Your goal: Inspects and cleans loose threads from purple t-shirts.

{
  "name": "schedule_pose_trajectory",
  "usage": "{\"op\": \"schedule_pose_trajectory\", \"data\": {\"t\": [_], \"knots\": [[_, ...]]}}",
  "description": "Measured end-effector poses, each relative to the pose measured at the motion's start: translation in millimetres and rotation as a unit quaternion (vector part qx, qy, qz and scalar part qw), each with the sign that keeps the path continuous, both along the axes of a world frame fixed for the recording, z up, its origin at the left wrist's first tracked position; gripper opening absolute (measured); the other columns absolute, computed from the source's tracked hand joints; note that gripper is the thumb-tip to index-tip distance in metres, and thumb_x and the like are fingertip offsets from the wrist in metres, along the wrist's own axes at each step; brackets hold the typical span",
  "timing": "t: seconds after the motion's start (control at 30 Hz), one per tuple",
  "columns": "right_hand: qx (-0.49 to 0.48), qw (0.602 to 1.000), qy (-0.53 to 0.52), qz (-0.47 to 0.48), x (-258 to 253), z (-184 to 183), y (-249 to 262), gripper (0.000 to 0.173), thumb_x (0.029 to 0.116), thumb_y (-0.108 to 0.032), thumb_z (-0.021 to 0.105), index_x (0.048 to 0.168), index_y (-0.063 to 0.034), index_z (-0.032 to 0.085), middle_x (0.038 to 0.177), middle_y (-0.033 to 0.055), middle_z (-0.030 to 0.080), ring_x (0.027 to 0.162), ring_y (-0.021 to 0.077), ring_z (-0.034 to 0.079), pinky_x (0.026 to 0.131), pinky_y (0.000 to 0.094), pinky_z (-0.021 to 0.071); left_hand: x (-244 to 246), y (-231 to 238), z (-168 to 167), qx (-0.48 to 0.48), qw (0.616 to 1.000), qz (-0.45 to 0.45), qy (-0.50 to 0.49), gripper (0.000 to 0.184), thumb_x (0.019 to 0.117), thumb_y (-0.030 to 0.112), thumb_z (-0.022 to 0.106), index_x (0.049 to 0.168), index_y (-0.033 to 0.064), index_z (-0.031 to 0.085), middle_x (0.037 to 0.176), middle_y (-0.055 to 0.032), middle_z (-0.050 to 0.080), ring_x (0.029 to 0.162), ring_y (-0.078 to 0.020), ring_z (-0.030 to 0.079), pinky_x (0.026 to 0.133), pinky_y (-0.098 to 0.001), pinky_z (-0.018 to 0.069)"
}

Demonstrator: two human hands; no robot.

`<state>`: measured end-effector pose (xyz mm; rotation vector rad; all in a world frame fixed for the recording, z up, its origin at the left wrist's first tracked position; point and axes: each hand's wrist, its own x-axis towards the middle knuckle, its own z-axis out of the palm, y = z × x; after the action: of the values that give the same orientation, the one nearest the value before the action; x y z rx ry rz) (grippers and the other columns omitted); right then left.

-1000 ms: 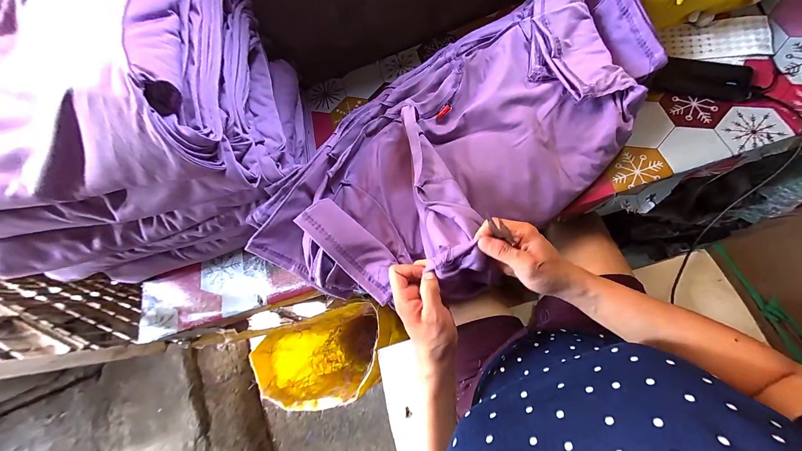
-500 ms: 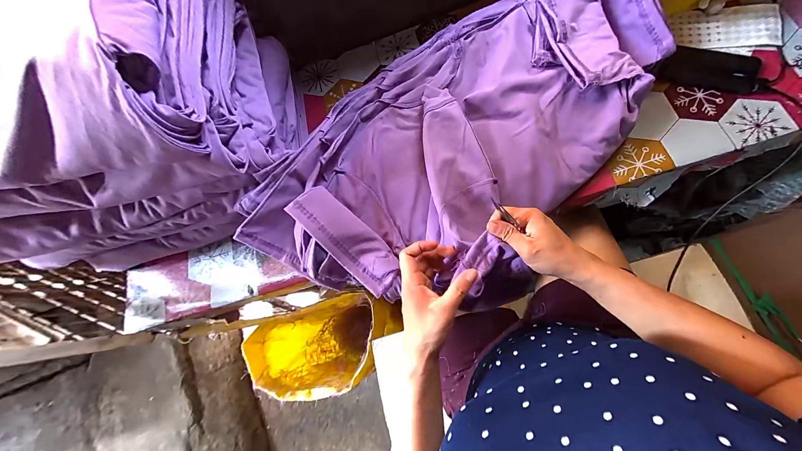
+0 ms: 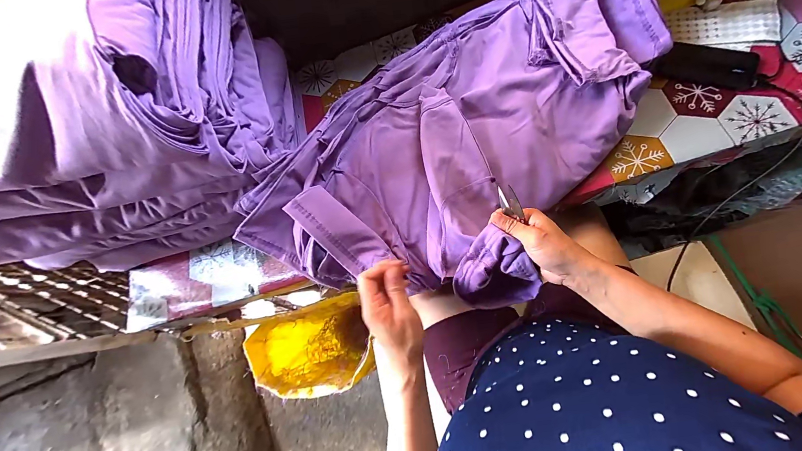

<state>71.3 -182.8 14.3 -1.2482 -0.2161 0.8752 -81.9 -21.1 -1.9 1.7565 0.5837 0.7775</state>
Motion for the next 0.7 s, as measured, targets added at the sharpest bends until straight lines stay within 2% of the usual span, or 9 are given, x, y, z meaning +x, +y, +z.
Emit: {"op": "schedule_pose_trajectory", "data": {"t": [0.1,0.2,0.23,0.3,0.37,0.47,0.57,0.63,0.7], "knots": [[0.031,0.999,0.032,0.007,-3.9,1.4,1.8,0.028,0.1068,-0.017,0.05,0.082,-0.0116,0.061,0.066,-0.002,0.06,0.061,0.0055,0.06,0.061,0.0229,0.0534,5.1,-19.6,3.6,-0.059,0.984,-0.166,0.027,0.059,0.0903,0.017,0.075,0.134,-0.0059,0.042,0.102,-0.0047,0.073,0.093,-0.0102,0.072,0.085,-0.0314,0.0602],[0.01,0.999,-0.052,-0.007,1.5,-4.8,2.8,0.018,0.1006,-0.009,0.06,0.083,-0.0117,0.062,0.067,-0.0048,0.059,0.061,0.0021,0.056,0.061,0.0195,0.0499,14.1,-30.7,13.5,-0.243,0.955,-0.161,-0.055,0.043,0.0876,-0.009,0.068,0.12,0.0086,0.045,0.088,0.0013,0.076,0.081,-0.008,0.073,0.079,-0.0271,0.0607],[-0.038,0.99,-0.134,-0.017,4.7,-8.9,1.0,0.013,0.0989,-0.008,0.064,0.086,-0.0096,0.064,0.07,-0.0041,0.059,0.063,0.002,0.055,0.062,0.0197,0.0486,14.0,-29.9,16.5,-0.256,0.952,-0.151,-0.068,0.04,0.0892,-0.011,0.065,0.117,0.0109,0.045,0.088,0.0008,0.077,0.081,-0.0081,0.074,0.078,-0.0258,0.0606],[-0.138,0.927,-0.347,-0.043,6.3,-13.8,-6.2,0.008,0.0956,-0.012,0.07,0.1,-0.0057,0.073,0.089,0.0017,0.069,0.077,0.0073,0.064,0.072,0.028,0.0543,12.5,-28.9,22.1,-0.226,0.963,-0.135,-0.057,0.04,0.0895,-0.012,0.063,0.119,0.0088,0.045,0.091,-0.0019,0.078,0.082,-0.0094,0.075,0.077,-0.025,0.0607],[-0.121,0.877,-0.46,-0.066,0.6,-5.8,-11.4,0.016,0.0946,-0.014,0.071,0.105,-0.0039,0.076,0.101,0.0054,0.069,0.089,0.008,0.066,0.079,0.0255,0.0573,11.1,-30.7,26.6,-0.182,0.974,-0.128,-0.037,0.039,0.09,-0.011,0.063,0.12,0.0062,0.046,0.093,-0.002,0.078,0.084,-0.009,0.075,0.078,-0.0248,0.0608],[-0.048,0.897,-0.437,-0.039,-17.8,14.8,-10.8,0.018,0.089,-0.021,0.079,0.096,-0.0043,0.078,0.091,0.0016,0.07,0.078,-0.0002,0.061,0.068,0.0145,0.0514,9.0,-36.0,30.1,-0.093,0.988,-0.122,-0.017,0.036,0.0899,-0.007,0.065,0.12,0.0026,0.048,0.094,-0.0012,0.078,0.085,-0.0073,0.074,0.077,-0.0237,0.0609],[-0.049,0.907,-0.418,-0.01,-28.7,13.3,-5.6,0.016,0.0917,-0.019,0.075,0.091,-0.0028,0.078,0.091,0.0039,0.073,0.081,0.0008,0.066,0.074,0.0163,0.0542,10.2,-42.4,34.2,-0.001,0.993,-0.114,0.004,0.033,0.0897,-0.003,0.067,0.12,-0.003,0.053,0.093,-0.0013,0.078,0.083,-0.003,0.073,0.076,-0.0206,0.0602],[-0.053,0.944,-0.325,-0.003,-26.1,16.4,-4.2,0.012,0.094,-0.011,0.069,0.09,-0.0021,0.077,0.085,-0.0004,0.072,0.077,-0.0034,0.064,0.072,0.0141,0.0527,10.8,-43.6,34.5,0.01,0.994,-0.11,0.002,0.029,0.0901,-0.003,0.066,0.116,-0.0029,0.054,0.093,-0.0006,0.077,0.083,-0.0017,0.073,0.076,-0.0195,0.0596],[-0.051,0.983,-0.177,0.002,-19.3,24.0,-3.4,0.012,0.0968,-0.005,0.065,0.088,-0.0044,0.074,0.075,-0.0065,0.07,0.061,-0.0066,0.055,0.059,0.0127,0.0455,9.6,-40.4,31.2,-0.015,0.994,-0.108,-0.01,0.026,0.0902,-0.005,0.064,0.114,-0.0007,0.053,0.093,-0.0005,0.076,0.083,-0.0031,0.072,0.076,-0.0205,0.0594]]}}
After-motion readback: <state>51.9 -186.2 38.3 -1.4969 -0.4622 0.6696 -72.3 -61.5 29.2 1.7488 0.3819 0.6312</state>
